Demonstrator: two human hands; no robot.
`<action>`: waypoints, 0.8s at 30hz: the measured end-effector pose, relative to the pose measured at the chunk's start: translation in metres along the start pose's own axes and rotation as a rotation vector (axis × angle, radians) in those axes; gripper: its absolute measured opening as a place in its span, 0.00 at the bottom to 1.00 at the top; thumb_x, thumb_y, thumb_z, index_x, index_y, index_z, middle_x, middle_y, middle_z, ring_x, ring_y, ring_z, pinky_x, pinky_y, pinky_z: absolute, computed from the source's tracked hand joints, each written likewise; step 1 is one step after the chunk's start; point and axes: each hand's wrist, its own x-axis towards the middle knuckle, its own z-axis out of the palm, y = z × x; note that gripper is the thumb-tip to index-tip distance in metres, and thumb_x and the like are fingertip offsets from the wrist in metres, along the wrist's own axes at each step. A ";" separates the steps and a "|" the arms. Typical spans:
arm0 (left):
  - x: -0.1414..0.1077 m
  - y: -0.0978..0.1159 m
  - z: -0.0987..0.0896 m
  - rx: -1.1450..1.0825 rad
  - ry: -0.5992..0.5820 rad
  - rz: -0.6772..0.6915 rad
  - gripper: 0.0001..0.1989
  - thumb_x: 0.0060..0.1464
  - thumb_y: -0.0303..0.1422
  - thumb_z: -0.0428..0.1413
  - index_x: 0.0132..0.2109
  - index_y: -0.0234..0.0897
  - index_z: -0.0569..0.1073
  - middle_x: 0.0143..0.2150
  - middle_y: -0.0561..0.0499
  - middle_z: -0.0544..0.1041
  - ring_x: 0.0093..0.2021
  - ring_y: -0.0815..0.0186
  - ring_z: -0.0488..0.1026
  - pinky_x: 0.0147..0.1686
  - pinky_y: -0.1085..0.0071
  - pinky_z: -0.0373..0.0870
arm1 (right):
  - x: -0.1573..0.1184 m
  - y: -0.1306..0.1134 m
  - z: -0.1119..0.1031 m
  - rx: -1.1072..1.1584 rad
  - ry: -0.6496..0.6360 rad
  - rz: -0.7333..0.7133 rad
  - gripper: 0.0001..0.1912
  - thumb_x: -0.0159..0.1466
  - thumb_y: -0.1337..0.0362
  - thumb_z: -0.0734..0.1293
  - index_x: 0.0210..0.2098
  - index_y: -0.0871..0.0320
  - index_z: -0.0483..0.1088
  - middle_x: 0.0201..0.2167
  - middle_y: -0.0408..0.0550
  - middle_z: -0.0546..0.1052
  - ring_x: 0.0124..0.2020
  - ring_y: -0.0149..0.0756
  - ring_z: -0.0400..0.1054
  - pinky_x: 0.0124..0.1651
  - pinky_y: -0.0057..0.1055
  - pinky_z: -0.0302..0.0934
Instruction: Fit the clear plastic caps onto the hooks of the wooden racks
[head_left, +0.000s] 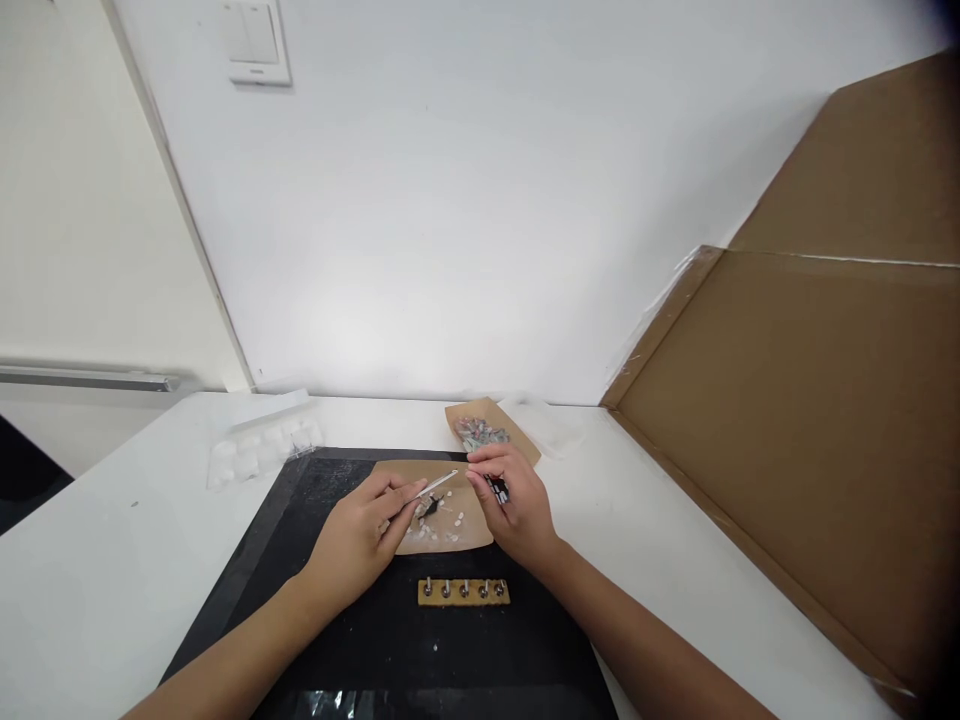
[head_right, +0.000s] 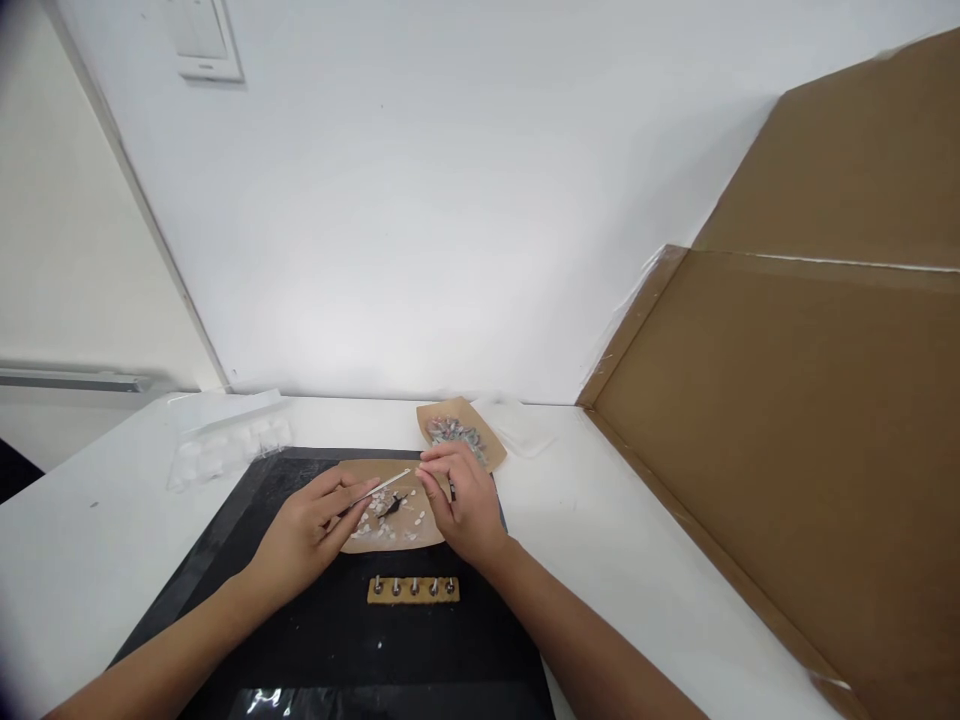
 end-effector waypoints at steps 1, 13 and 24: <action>-0.001 -0.002 0.001 0.051 0.007 0.026 0.16 0.72 0.32 0.51 0.60 0.43 0.78 0.46 0.47 0.78 0.41 0.66 0.78 0.43 0.71 0.75 | 0.001 0.000 -0.001 0.011 -0.021 -0.018 0.04 0.72 0.68 0.67 0.43 0.51 0.72 0.45 0.52 0.80 0.50 0.44 0.75 0.51 0.45 0.72; -0.007 -0.011 0.000 0.395 0.027 0.184 0.17 0.72 0.31 0.52 0.63 0.43 0.74 0.52 0.46 0.78 0.40 0.66 0.80 0.36 0.74 0.77 | -0.001 0.011 0.001 0.007 -0.163 -0.173 0.06 0.70 0.69 0.70 0.44 0.52 0.73 0.48 0.49 0.83 0.50 0.41 0.78 0.52 0.42 0.71; -0.007 -0.012 0.004 0.370 0.021 0.122 0.16 0.73 0.32 0.50 0.62 0.44 0.75 0.53 0.46 0.78 0.42 0.66 0.81 0.37 0.74 0.78 | 0.003 0.015 -0.005 -0.116 -0.168 -0.332 0.07 0.69 0.70 0.72 0.43 0.51 0.73 0.45 0.45 0.85 0.48 0.39 0.80 0.46 0.38 0.68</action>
